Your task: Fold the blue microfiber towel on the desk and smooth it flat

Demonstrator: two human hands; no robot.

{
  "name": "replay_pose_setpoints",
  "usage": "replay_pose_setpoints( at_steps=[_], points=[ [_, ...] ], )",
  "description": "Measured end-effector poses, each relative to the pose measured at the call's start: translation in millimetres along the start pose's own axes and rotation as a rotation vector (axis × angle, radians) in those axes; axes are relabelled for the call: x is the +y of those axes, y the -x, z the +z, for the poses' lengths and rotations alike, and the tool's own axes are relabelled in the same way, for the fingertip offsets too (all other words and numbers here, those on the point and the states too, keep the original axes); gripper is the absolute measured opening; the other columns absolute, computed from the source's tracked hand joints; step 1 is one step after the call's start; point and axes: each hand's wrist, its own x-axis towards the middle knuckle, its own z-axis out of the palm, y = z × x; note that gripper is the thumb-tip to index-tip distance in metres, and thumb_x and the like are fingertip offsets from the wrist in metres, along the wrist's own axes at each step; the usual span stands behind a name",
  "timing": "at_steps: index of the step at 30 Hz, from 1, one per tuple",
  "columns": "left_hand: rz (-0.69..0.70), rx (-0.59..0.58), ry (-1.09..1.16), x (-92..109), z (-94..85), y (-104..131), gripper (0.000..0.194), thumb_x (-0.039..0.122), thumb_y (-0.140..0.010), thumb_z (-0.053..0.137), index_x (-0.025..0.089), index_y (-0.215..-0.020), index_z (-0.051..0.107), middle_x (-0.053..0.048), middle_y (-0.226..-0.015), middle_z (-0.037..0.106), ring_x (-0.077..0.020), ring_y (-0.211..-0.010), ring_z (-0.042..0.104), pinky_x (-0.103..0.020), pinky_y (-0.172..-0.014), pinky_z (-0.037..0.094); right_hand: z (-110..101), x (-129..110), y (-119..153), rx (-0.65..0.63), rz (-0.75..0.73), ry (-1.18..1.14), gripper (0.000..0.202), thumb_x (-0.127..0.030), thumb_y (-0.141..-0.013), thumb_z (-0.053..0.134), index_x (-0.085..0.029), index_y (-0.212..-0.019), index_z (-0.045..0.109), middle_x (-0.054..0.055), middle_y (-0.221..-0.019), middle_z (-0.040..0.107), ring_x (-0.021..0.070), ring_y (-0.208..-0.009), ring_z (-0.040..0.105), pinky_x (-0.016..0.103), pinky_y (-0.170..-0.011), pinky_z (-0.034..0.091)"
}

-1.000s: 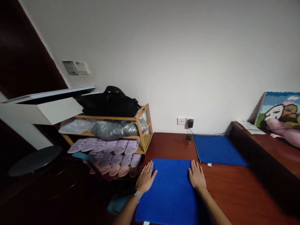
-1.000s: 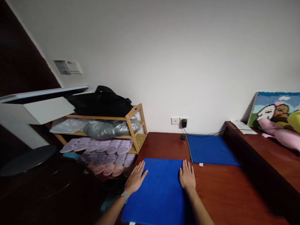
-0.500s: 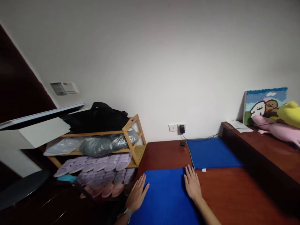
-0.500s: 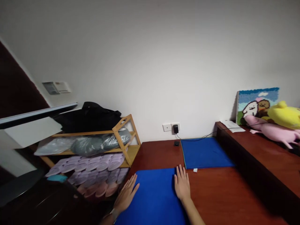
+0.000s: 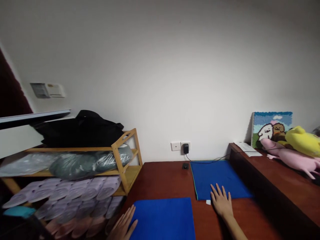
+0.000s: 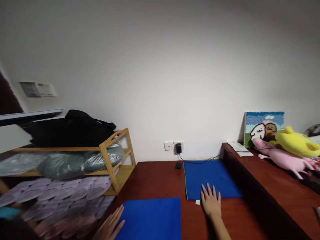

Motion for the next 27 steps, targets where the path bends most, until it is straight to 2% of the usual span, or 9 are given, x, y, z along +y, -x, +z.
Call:
replay_pose_setpoints(
  at_steps=[4, 12, 16, 22, 25, 27],
  points=[
    [-0.034, -0.027, -0.027, 10.6, -7.3, -2.5, 0.058, 0.045, -0.105, 0.035, 0.028, -0.160, 0.030, -0.001, -0.163, 0.037, -0.0224, -0.148, 0.038, -0.045, -0.121, 0.038, -2.1, -1.9, 33.3, -0.003, 0.009, 0.017, 0.056, -0.053, -0.101, 0.028, -0.044, -0.156, 0.032, -0.005, -0.166, 0.030, 0.0310, -0.154, 0.024, 0.061, -0.122, 0.018],
    [-0.093, -0.114, -0.019, 41.1, -25.5, -14.0, 0.070, 0.054, -0.102, 0.029, 0.014, -0.159, 0.035, -0.010, -0.165, 0.032, -0.0240, -0.153, 0.031, -0.045, -0.125, 0.028, -20.5, 13.6, 160.2, 0.018, -0.019, 0.111, 0.056, -0.050, -0.101, 0.027, -0.044, -0.157, 0.030, -0.006, -0.167, 0.027, 0.0309, -0.154, 0.024, 0.060, -0.122, 0.020],
    [-0.106, -0.120, -0.016, 47.3, -27.1, -14.6, 0.070, 0.053, -0.102, 0.028, 0.012, -0.158, 0.036, -0.011, -0.165, 0.032, -0.0234, -0.153, 0.030, -0.043, -0.126, 0.025, -25.7, 15.7, 207.9, 0.015, -0.006, 0.129, 0.056, -0.050, -0.101, 0.027, -0.045, -0.156, 0.031, -0.006, -0.166, 0.029, 0.0310, -0.154, 0.025, 0.060, -0.121, 0.023],
    [-0.086, -0.106, -0.047, 55.0, -36.8, -15.0, 0.067, 0.049, -0.102, 0.028, 0.011, -0.155, 0.042, -0.014, -0.162, 0.039, -0.0256, -0.151, 0.036, -0.046, -0.124, 0.029, -19.1, 21.8, 257.1, 0.070, -0.020, 0.139, 0.056, -0.050, -0.100, 0.027, -0.044, -0.156, 0.034, -0.005, -0.167, 0.029, 0.0311, -0.154, 0.025, 0.060, -0.120, 0.023],
    [-0.049, -0.055, -0.062, 67.6, -51.1, -11.0, 0.062, 0.045, -0.101, 0.033, 0.013, -0.154, 0.044, -0.014, -0.163, 0.039, -0.0266, -0.152, 0.033, -0.049, -0.126, 0.024, -16.1, 27.2, 270.9, 0.098, -0.051, 0.123, 0.055, -0.048, -0.100, 0.028, -0.044, -0.154, 0.040, -0.005, -0.166, 0.031, 0.0314, -0.154, 0.027, 0.060, -0.120, 0.023],
    [0.014, 0.016, -0.045, 81.1, -63.6, 3.0, 0.057, 0.041, -0.102, 0.035, 0.017, -0.153, 0.046, -0.011, -0.164, 0.038, -0.0262, -0.152, 0.032, -0.049, -0.126, 0.023, -18.2, 29.3, 274.6, 0.101, -0.077, 0.118, 0.055, -0.044, -0.099, 0.028, -0.043, -0.151, 0.045, -0.005, -0.165, 0.032, 0.0323, -0.153, 0.027, 0.061, -0.119, 0.024]
  ],
)
